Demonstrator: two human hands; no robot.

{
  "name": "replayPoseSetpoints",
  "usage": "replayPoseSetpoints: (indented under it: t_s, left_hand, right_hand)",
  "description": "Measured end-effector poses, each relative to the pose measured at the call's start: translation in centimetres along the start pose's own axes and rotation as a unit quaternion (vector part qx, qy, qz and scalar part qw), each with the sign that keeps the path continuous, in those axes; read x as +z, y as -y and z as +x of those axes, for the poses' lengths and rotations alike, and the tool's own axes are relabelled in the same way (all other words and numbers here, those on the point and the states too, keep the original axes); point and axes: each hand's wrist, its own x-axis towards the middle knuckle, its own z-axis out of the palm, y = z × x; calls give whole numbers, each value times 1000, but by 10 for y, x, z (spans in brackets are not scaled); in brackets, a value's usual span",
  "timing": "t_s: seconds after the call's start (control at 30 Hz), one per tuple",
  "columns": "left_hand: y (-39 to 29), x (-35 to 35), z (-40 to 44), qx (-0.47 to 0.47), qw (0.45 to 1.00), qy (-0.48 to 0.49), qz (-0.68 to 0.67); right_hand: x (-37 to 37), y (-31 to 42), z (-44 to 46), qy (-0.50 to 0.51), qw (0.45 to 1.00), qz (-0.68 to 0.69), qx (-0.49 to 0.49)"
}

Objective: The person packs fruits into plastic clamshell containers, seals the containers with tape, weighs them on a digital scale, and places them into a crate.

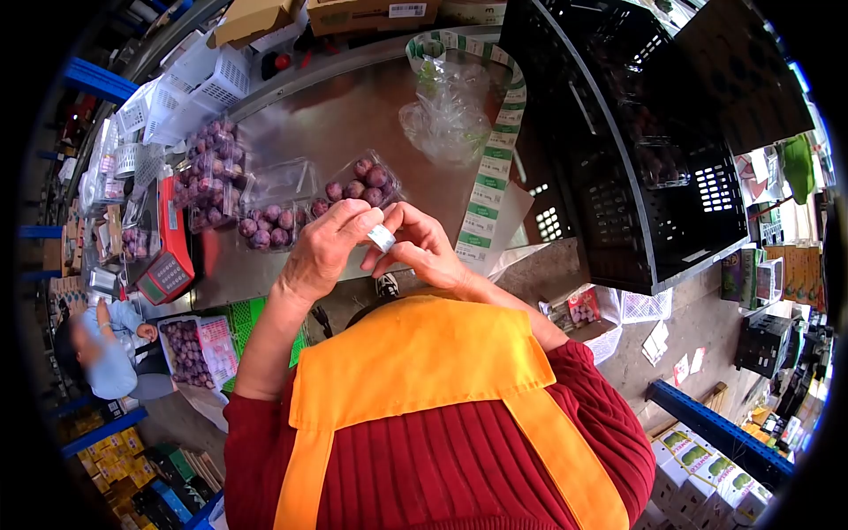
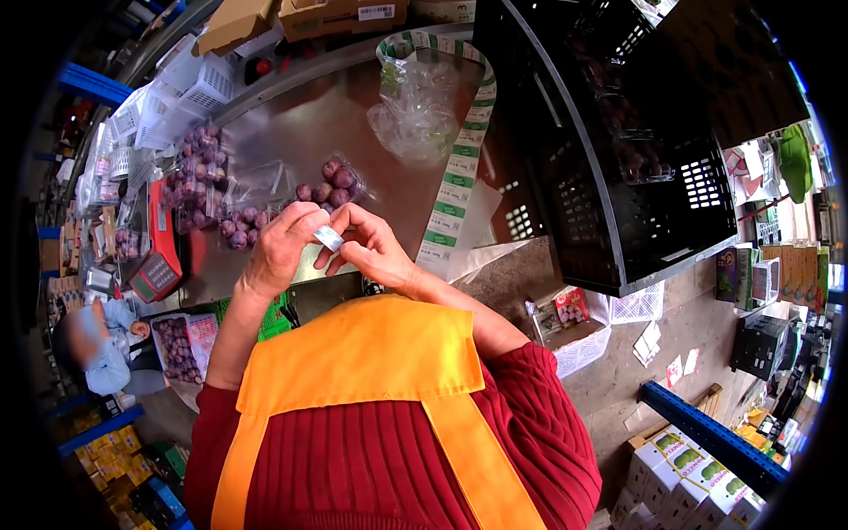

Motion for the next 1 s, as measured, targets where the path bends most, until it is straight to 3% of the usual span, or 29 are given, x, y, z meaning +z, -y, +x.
replayPoseSetpoints:
  t_s: [0.2, 0.43, 0.6, 0.7, 0.73, 0.8, 0.87, 0.9, 1.0]
  left_hand:
    - [2, 0, 2, 17, 999, 18, 29]
    - [8, 1, 4, 30, 999, 36, 22]
    - [13, 3, 4, -13, 995, -1, -103]
    - [16, 1, 11, -26, 989, -50, -136]
    - [16, 1, 14, -24, 988, -69, -136]
    - [12, 3, 11, -112, 976, -105, -155]
    - [7, 7, 6, -195, 947, -162, -198]
    - [4, 6, 6, -189, 948, -191, -168]
    - [-1, -6, 2, -137, 983, -117, -41]
  right_hand:
    - [3, 7, 4, -61, 993, -12, 98]
    - [-3, -8, 1, -16, 1000, 3, 1]
    - [-5, -2, 2, 5, 999, 32, -6]
    - [-3, 0, 4, -8, 988, -132, -75]
    - [-2, -1, 5, -31, 989, -126, -75]
    - [0, -2, 10, -77, 988, -114, -76]
    - [2, 4, 13, -94, 970, -204, -94]
    - [-1, 6, 13, -96, 956, -263, -92]
    - [-4, 2, 16, -110, 915, -373, -104]
